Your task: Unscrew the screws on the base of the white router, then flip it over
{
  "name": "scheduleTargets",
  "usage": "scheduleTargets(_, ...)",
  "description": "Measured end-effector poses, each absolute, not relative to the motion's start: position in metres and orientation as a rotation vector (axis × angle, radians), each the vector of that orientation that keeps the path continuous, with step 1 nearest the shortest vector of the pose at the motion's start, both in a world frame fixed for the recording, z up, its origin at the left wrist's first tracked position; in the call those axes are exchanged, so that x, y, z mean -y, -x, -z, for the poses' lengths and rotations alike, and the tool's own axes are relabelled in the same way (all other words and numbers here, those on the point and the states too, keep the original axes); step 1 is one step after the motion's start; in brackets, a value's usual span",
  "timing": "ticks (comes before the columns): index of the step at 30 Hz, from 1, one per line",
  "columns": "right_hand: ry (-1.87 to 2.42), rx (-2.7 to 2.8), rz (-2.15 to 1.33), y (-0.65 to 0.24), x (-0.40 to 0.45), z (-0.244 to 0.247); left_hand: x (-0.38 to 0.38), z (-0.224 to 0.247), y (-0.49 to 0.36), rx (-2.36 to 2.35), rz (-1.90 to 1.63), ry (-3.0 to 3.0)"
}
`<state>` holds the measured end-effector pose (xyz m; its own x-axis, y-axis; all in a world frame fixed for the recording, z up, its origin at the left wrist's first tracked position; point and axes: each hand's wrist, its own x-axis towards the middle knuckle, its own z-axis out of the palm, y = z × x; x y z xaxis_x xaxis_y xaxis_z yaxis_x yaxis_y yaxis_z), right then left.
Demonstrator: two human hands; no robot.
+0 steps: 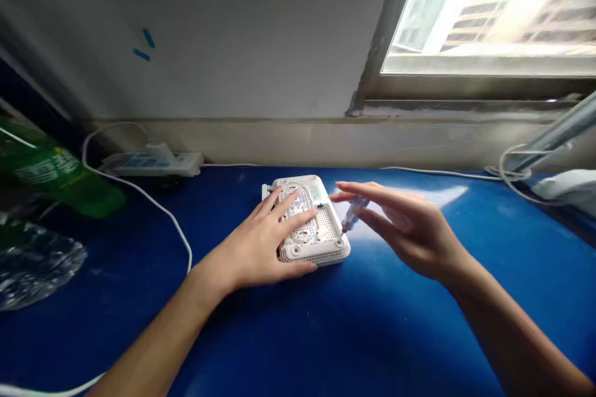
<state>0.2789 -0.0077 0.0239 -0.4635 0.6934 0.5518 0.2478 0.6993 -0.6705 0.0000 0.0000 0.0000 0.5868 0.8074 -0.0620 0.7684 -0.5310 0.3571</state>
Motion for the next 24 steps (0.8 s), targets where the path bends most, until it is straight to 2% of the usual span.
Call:
scheduleTargets(7, 0.784, 2.042, -0.333, -0.28, 0.005, -0.027, 0.002, 0.001, 0.002, -1.251, -0.189, -2.486)
scheduleTargets(9, 0.813, 2.058, -0.4, -0.281, 0.005, -0.027, 0.001, 0.002, 0.002, -1.243, -0.198, -2.488)
scheduleTargets(13, 0.799, 2.029, -0.771, -0.283, 0.007, -0.023, 0.0, 0.002, 0.002, -1.233, -0.21, -2.486)
scheduleTargets(15, 0.79, 1.986, -0.811, -0.282, 0.007, -0.02, 0.0, 0.002, 0.003, -1.234, -0.209, -2.486)
scheduleTargets(21, 0.769, 2.015, -0.398, -0.27, 0.007, -0.016, 0.0, 0.002, 0.002, -1.245, -0.193, -2.486)
scheduleTargets(24, 0.722, 2.079, -0.296, -0.267, 0.01, -0.02, 0.0, 0.002, 0.002, -1.24, -0.19, -2.483)
